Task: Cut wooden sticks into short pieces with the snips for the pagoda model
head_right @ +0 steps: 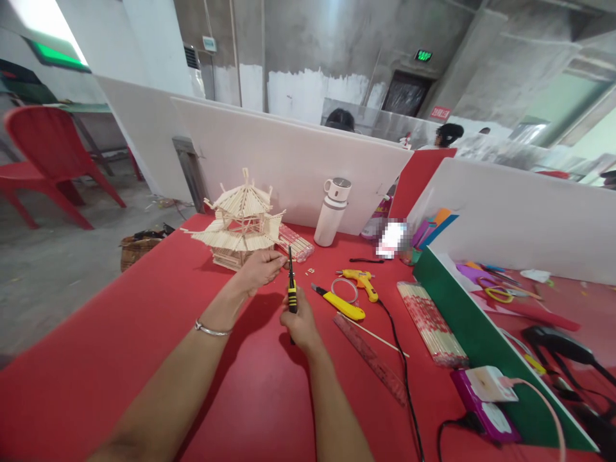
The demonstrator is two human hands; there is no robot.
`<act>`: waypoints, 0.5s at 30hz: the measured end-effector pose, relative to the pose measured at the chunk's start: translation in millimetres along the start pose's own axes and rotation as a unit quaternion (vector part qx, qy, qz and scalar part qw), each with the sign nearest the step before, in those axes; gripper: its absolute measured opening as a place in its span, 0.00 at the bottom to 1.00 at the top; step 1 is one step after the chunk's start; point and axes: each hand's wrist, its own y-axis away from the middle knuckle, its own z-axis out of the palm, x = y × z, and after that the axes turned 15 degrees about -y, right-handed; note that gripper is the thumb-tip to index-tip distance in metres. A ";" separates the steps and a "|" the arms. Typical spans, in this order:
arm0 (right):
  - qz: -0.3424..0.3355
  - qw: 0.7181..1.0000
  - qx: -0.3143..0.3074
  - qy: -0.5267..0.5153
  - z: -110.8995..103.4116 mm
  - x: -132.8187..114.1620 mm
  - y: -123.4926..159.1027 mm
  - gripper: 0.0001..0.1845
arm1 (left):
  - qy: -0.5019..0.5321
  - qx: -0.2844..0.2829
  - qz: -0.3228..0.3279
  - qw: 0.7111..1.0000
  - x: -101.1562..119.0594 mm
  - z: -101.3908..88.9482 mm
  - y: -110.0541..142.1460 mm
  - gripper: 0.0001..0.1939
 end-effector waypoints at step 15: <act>0.008 1.000 0.007 0.011 2.4 -8.5 3.9 0.29 | -0.087 0.020 0.091 0.992 -3.7 -2.7 -0.8 0.15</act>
